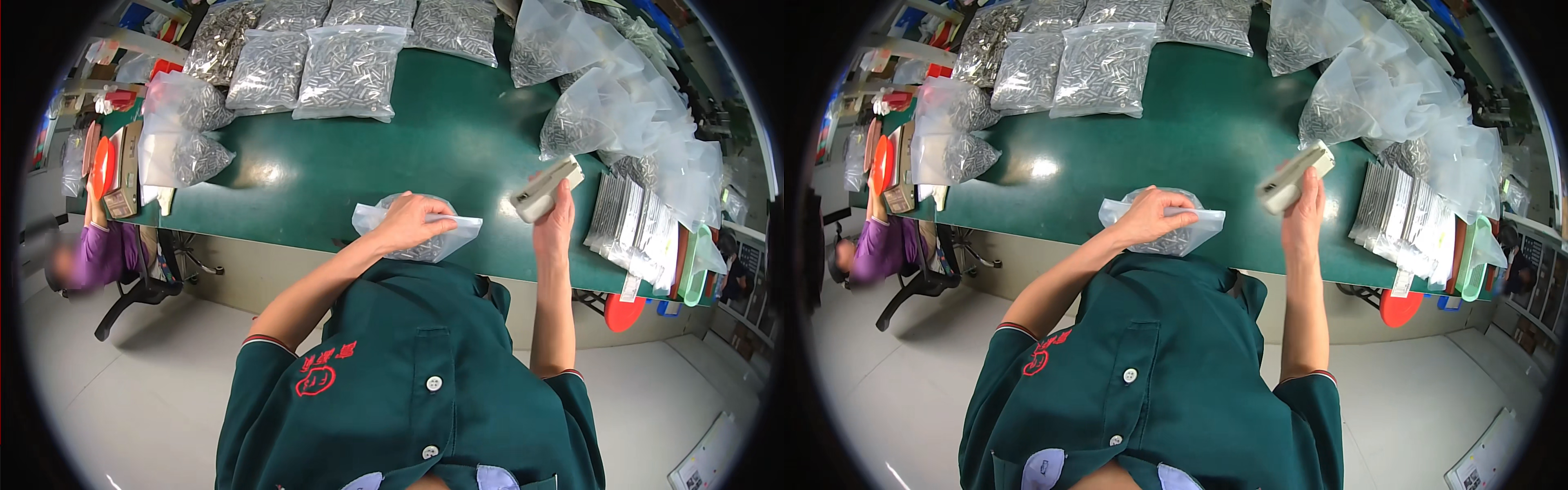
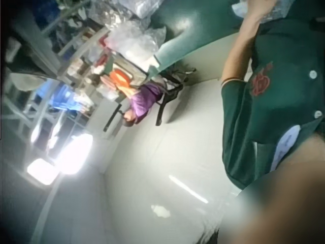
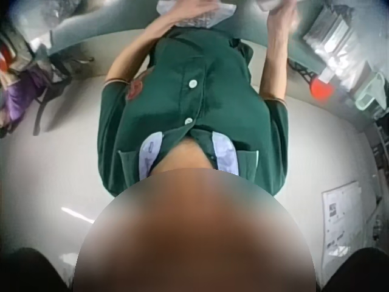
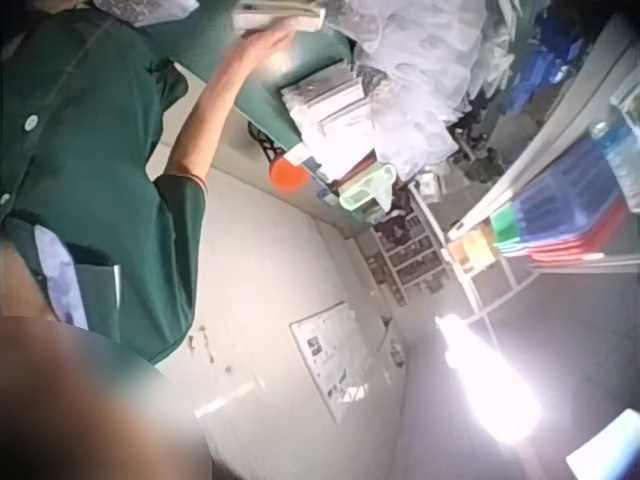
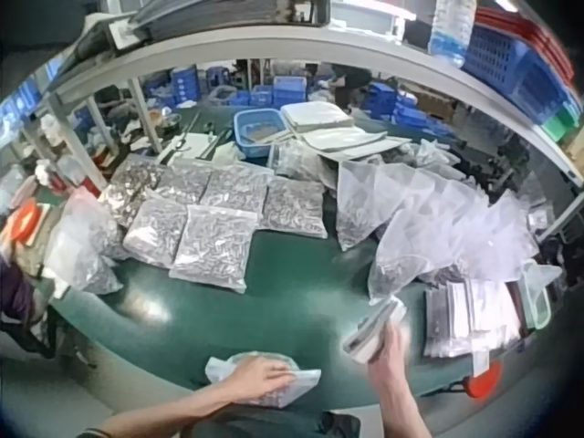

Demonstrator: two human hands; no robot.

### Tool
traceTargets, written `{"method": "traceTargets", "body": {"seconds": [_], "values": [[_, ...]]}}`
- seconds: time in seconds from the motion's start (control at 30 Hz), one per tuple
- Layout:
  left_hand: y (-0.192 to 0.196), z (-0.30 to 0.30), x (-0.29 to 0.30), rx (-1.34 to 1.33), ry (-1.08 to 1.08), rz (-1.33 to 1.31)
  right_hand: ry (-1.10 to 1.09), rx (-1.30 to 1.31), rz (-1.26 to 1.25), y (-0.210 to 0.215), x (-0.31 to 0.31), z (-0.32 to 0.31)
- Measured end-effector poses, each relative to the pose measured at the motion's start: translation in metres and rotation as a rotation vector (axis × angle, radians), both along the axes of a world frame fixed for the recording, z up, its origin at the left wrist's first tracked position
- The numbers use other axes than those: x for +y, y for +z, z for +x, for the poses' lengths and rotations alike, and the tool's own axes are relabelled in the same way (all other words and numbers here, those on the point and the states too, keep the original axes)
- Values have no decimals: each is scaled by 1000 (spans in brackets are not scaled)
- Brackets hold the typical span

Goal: The recorder is sorting metal hardware components into plastic bags and sealing them with a stapler.

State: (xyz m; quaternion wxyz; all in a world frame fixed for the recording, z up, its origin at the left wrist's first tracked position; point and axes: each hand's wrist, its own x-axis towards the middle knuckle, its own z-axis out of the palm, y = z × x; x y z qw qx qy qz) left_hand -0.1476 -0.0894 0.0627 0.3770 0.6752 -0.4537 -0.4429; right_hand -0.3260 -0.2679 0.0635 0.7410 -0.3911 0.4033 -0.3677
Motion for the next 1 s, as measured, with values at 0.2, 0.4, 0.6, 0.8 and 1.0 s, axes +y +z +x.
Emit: {"method": "traceTargets", "body": {"seconds": [0.2,0.4,0.6,0.8,1.0], "values": [[-7,-2,2,51,63,-76,114,-96,193,38,45,53],[-6,-2,2,-5,55,-46,201,265,-171,28,58,57],[-13,-5,5,-110,62,-96,316,290,-249,27,67,53],[-15,-5,6,-100,80,-118,337,294,-256,25,70,59],[-19,-6,7,-131,82,-145,299,319,-260,21,70,63]]}}
